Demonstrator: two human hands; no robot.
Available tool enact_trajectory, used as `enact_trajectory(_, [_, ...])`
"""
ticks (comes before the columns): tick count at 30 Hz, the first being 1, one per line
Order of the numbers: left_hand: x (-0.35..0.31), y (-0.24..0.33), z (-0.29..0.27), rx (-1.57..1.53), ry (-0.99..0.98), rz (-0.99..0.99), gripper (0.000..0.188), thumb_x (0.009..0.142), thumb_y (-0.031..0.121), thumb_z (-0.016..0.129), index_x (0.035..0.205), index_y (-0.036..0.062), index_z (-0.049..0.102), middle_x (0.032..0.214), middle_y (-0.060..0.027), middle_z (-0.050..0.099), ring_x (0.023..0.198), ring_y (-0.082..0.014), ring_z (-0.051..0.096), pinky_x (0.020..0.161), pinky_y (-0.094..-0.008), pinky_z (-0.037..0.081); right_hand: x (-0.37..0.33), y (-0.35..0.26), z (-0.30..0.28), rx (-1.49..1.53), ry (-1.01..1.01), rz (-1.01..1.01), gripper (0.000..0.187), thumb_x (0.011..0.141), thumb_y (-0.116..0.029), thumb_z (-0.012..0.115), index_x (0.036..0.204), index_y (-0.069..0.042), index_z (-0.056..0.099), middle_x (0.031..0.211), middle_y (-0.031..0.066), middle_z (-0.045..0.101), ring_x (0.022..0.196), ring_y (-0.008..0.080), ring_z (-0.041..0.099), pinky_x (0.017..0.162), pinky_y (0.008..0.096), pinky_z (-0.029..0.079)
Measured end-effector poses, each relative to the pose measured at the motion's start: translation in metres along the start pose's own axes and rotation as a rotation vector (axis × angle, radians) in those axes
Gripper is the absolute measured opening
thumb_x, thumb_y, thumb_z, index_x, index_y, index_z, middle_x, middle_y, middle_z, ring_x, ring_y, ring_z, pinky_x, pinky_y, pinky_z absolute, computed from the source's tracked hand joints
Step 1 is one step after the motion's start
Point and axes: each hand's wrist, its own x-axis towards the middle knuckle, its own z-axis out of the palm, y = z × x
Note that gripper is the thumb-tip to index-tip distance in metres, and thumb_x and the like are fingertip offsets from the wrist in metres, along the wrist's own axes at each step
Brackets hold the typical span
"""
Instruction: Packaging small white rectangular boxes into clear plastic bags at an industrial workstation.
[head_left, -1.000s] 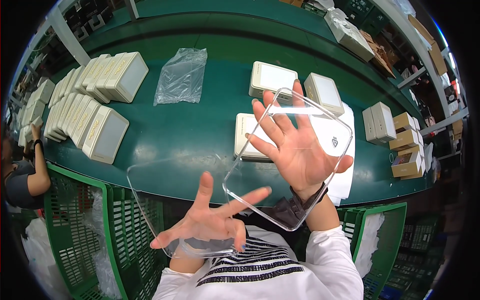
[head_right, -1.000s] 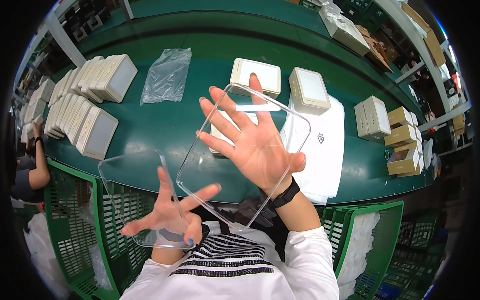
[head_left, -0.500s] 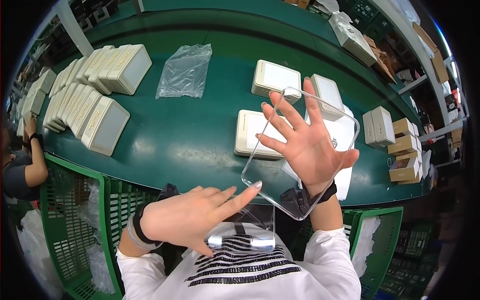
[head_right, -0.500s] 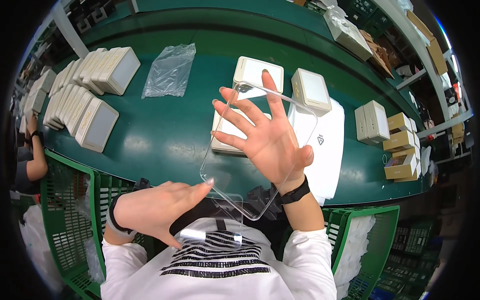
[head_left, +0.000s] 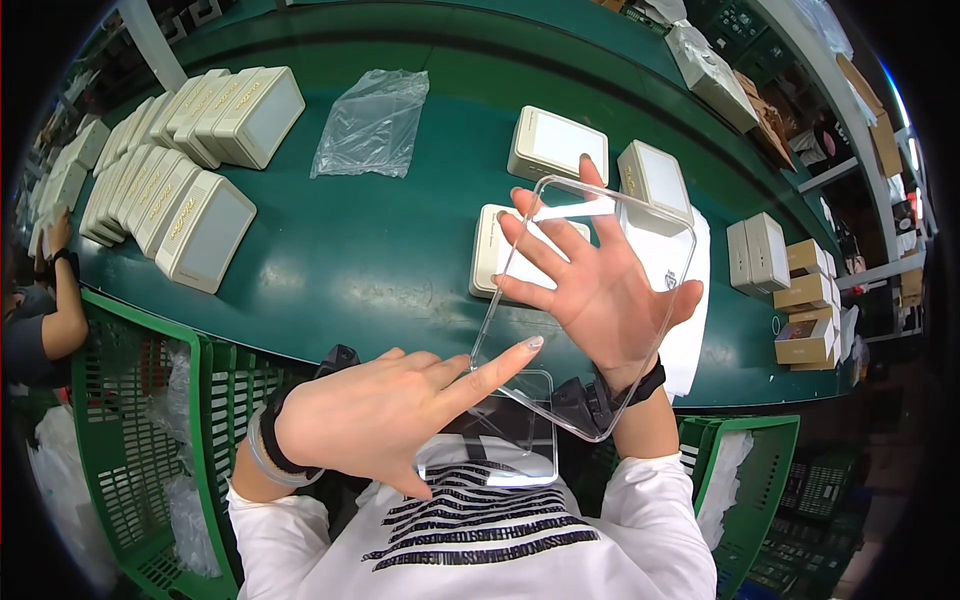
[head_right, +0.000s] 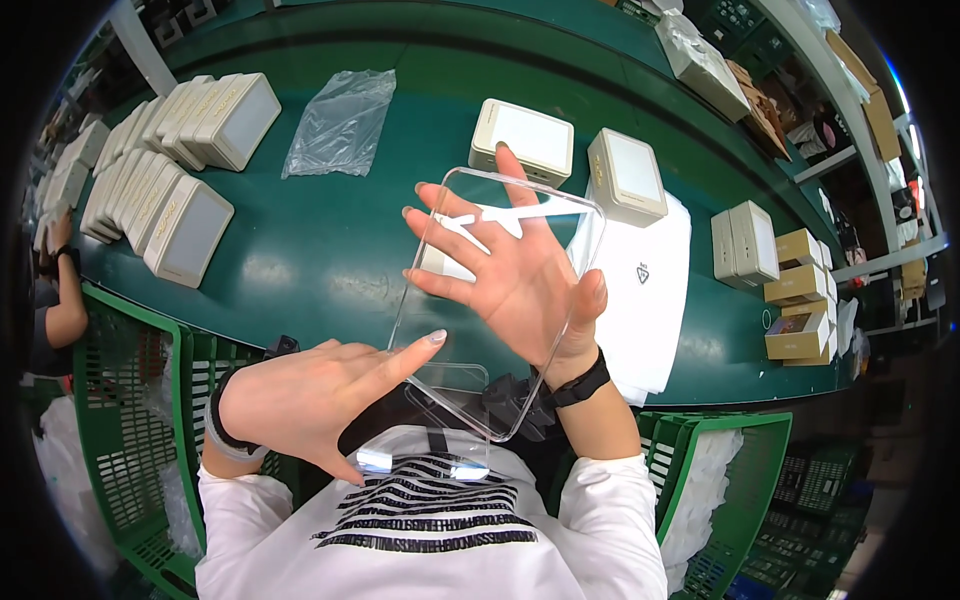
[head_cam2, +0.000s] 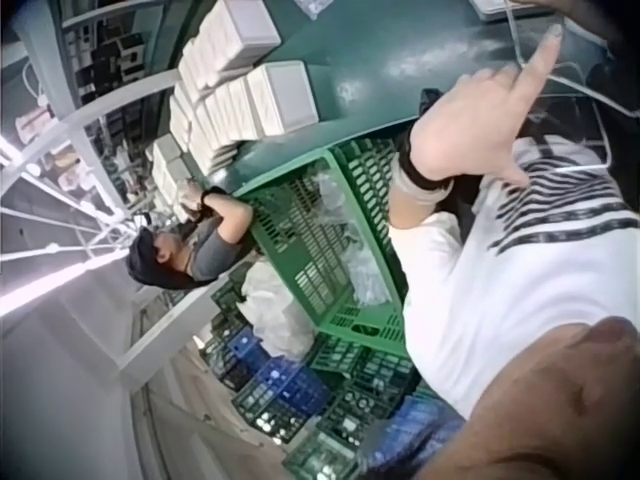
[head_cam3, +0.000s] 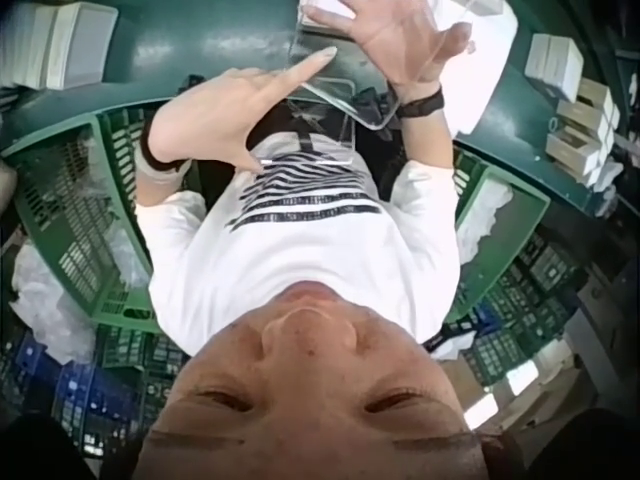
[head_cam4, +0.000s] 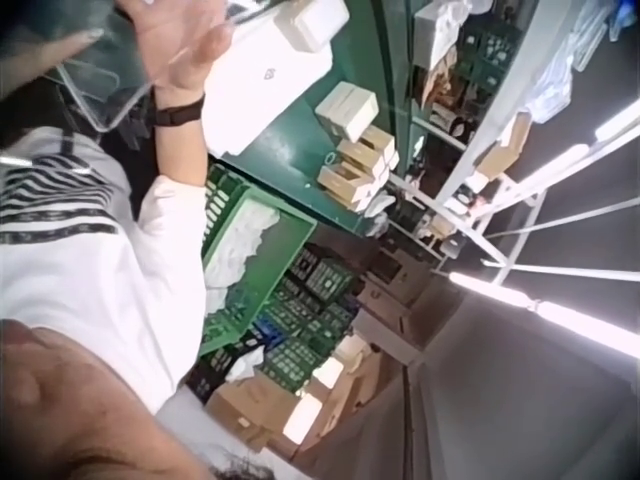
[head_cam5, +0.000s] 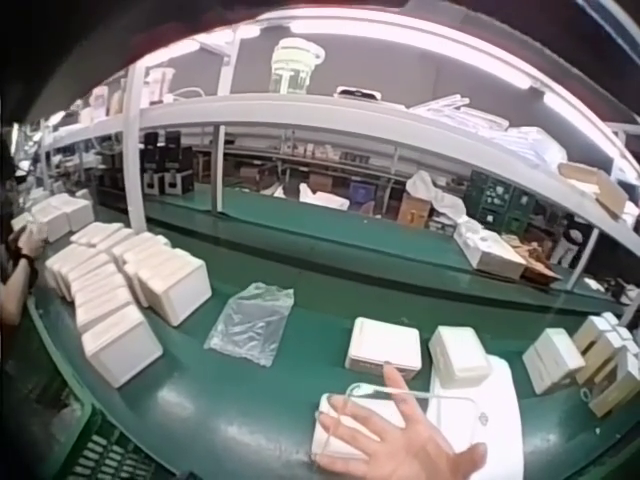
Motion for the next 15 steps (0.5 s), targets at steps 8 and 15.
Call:
enact_trajectory(8, [-0.0031, 0.0073, 0.0031, 0.106, -0.084, -0.063, 0.120, 0.057, 0.033, 0.087, 0.151, 0.0096, 0.017, 0.127, -0.0301, 0.051, 0.111, -0.0392, 0.055, 0.092, -0.0440, 0.042, -0.0039, 0.0005, -0.0064, 0.051, -0.094, 0.006, 0.132, 0.062, -0.069, 0.076, 0.152, -0.021, -0.007, 0.155, 0.0269, 0.010, 0.143, 0.0439, 0.012, 0.107, 0.0675, 0.023])
enact_trajectory(15, [-0.0078, 0.0100, 0.0075, 0.169, -0.145, 0.053, 0.113, 0.060, 0.037, 0.085, 0.151, 0.0138, 0.023, 0.135, -0.0328, 0.043, 0.116, -0.0403, 0.052, 0.095, -0.0455, 0.041, -0.0032, 0.0010, -0.0063, 0.074, -0.095, -0.013, 0.132, 0.058, -0.073, 0.075, 0.152, -0.028, -0.006, 0.153, 0.0305, 0.012, 0.142, 0.0479, 0.013, 0.106, 0.0697, 0.024])
